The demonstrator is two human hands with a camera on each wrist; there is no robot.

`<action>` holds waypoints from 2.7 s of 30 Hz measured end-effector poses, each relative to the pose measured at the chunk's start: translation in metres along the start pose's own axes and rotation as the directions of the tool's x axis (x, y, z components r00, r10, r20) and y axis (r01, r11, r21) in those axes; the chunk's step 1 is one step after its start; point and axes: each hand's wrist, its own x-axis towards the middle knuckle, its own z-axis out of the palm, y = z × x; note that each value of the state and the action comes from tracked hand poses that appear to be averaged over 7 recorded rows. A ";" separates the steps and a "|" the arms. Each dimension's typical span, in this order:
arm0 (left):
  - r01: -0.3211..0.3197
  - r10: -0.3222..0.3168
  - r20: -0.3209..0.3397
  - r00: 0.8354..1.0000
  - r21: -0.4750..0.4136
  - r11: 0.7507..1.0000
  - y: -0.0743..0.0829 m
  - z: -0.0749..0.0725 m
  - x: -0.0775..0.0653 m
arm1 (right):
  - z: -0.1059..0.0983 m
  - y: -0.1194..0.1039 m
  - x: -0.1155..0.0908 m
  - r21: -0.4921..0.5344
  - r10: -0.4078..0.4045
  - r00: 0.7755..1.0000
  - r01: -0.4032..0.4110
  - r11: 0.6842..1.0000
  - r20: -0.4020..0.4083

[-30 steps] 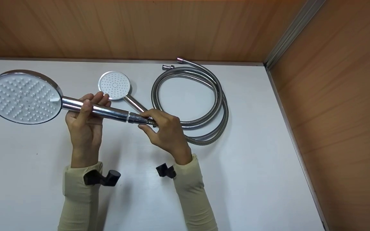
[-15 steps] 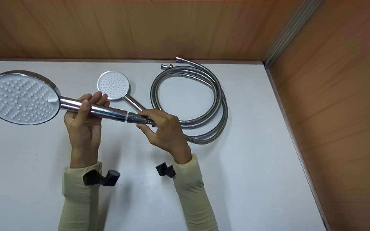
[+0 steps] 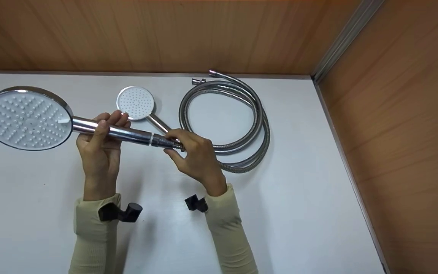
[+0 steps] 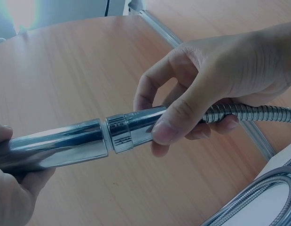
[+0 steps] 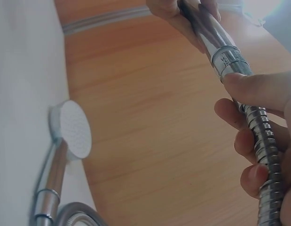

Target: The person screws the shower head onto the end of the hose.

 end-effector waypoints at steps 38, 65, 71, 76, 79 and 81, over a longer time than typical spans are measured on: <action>0.013 -0.013 -0.004 1.000 -0.012 1.000 0.000 -0.002 0.002 | 0.000 0.003 0.000 0.036 -0.016 1.000 0.017 0.999 -0.004; 0.011 -0.011 0.014 1.000 -0.024 1.000 -0.001 -0.004 0.002 | 0.000 0.005 0.001 0.027 -0.028 1.000 0.029 0.999 -0.012; 0.010 -0.009 0.015 1.000 -0.033 0.999 0.000 -0.003 0.002 | -0.001 0.004 0.001 0.028 -0.026 1.000 0.026 0.999 -0.011; 0.012 -0.012 0.018 1.000 -0.040 0.999 -0.001 -0.004 0.003 | 0.000 0.005 0.001 0.027 -0.024 1.000 0.024 0.999 -0.006; 0.012 -0.011 0.016 1.000 -0.044 0.999 0.000 -0.004 0.003 | 0.000 0.005 0.001 0.028 -0.025 1.000 0.025 0.999 -0.005; 0.011 -0.010 0.014 1.000 -0.047 0.999 0.000 -0.003 0.003 | 0.001 0.005 0.002 0.029 -0.028 1.000 0.028 0.999 -0.008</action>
